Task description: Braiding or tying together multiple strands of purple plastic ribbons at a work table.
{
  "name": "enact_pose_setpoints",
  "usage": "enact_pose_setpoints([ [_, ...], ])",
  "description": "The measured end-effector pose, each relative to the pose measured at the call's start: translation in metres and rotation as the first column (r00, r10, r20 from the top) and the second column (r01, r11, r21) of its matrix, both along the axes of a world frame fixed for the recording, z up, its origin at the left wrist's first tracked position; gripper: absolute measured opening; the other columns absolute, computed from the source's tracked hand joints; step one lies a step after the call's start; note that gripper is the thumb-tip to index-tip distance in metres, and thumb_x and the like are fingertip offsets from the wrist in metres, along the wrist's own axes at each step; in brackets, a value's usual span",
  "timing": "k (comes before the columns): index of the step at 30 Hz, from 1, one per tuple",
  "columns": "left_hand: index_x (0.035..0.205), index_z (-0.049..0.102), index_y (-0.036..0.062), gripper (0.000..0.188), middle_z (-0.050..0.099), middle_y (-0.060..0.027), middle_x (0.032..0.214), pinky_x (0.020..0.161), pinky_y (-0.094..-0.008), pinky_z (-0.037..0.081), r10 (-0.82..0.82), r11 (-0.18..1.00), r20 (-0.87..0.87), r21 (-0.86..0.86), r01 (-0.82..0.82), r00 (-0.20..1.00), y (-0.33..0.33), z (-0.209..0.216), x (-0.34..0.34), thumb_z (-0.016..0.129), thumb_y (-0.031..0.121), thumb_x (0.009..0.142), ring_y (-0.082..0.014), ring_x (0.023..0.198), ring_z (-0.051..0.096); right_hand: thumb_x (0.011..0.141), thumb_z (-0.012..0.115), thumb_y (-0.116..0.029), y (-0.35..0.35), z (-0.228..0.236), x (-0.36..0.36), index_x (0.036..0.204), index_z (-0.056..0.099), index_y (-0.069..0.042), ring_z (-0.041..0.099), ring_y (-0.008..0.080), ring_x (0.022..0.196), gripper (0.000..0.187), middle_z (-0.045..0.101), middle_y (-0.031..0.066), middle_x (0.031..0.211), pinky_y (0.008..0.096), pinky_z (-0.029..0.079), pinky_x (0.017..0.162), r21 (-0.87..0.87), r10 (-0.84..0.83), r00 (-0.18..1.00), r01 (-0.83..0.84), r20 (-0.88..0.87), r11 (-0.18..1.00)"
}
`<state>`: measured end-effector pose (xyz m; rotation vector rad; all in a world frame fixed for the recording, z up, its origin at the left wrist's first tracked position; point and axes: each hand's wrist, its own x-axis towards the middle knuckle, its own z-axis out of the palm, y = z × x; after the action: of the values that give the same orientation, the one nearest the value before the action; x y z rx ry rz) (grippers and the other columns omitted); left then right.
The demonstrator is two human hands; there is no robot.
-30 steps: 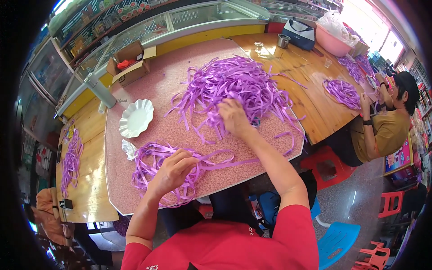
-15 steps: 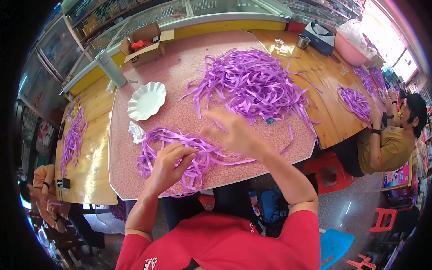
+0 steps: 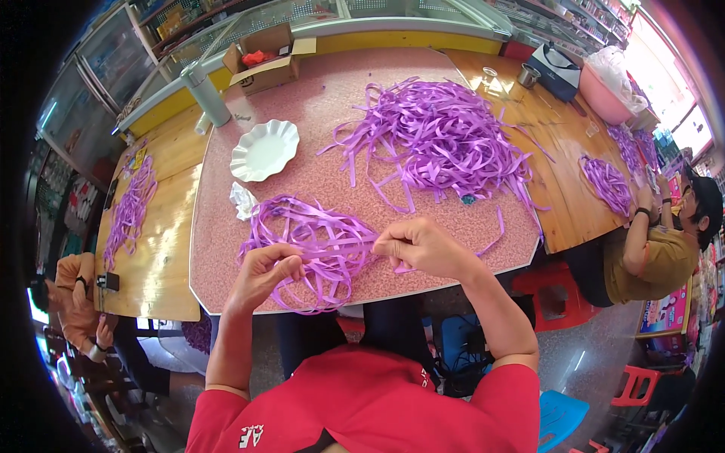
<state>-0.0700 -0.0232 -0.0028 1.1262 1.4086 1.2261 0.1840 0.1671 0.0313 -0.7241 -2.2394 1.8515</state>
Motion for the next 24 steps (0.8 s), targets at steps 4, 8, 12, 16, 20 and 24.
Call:
enact_pose_setpoints([
  [4,0.097,0.068,-0.0028,0.021,0.066,-0.0028,0.085,0.075,-0.0248,0.048,-0.060,0.998,0.008,0.015,0.060,0.998,-0.007,-0.005,0.006,0.060,0.016,0.100,-0.0093,0.080,0.059,0.088,0.073,-0.021,0.002,-0.021,0.004,0.103,0.072,-0.001,0.068,0.0222,0.082,0.025,0.070,0.0104,0.087,0.0368,0.053,0.072,0.577,0.245,0.967,-0.237,0.066,0.781],
  [8,0.097,0.069,-0.0034,0.025,0.066,-0.0019,0.084,0.071,-0.0251,0.048,-0.083,0.997,-0.085,-0.003,0.083,0.993,-0.006,-0.009,0.031,0.057,0.018,0.102,-0.0079,0.079,0.058,0.084,0.075,-0.012,-0.054,-0.012,-0.027,0.110,0.070,-0.003,0.068,0.0260,0.093,0.028,0.070,0.0116,0.096,0.0379,0.053,0.081,0.614,0.055,0.935,0.184,-0.350,0.768],
  [12,0.103,0.069,-0.0050,0.030,0.066,-0.0048,0.076,0.065,-0.0279,0.049,-0.061,0.994,-0.153,0.075,0.073,0.986,-0.003,-0.009,0.046,0.053,0.021,0.104,-0.0099,0.073,0.060,0.086,0.072,-0.002,-0.075,-0.013,-0.036,0.107,0.070,-0.002,0.067,0.0207,0.079,0.021,0.068,0.0100,0.090,0.0310,0.052,0.071,0.357,0.066,0.975,0.016,-0.214,0.934],
  [16,0.097,0.069,-0.0037,0.033,0.064,-0.0062,0.071,0.062,-0.0290,0.049,-0.012,0.994,-0.354,0.099,0.050,0.935,-0.001,-0.001,0.047,0.051,0.023,0.105,-0.0113,0.068,0.060,0.086,0.071,-0.001,-0.070,-0.020,-0.038,0.103,0.071,-0.001,0.064,0.0157,0.074,0.016,0.067,0.0097,0.086,0.0293,0.050,0.066,0.240,0.032,0.980,0.016,-0.195,0.971],
  [20,0.087,0.068,-0.0023,0.039,0.062,-0.0064,0.067,0.058,-0.0301,0.047,-0.024,0.987,-0.383,0.139,0.084,0.923,0.001,0.006,0.044,0.049,0.027,0.106,-0.0120,0.063,0.058,0.090,0.069,-0.003,-0.060,-0.025,-0.037,0.100,0.072,0.000,0.061,0.0111,0.076,0.010,0.066,0.0058,0.085,0.0261,0.047,0.067,0.132,0.038,0.975,-0.009,-0.218,0.991],
  [24,0.083,0.066,-0.0016,0.042,0.064,-0.0033,0.070,0.060,-0.0286,0.046,-0.130,0.987,-0.057,0.086,0.134,0.990,0.003,-0.007,0.038,0.048,0.028,0.107,-0.0105,0.065,0.056,0.096,0.066,-0.010,-0.051,-0.033,-0.037,0.103,0.071,0.000,0.060,0.0067,0.081,0.014,0.067,-0.0004,0.088,0.0250,0.049,0.070,-0.047,0.033,0.957,-0.048,-0.288,0.998],
])
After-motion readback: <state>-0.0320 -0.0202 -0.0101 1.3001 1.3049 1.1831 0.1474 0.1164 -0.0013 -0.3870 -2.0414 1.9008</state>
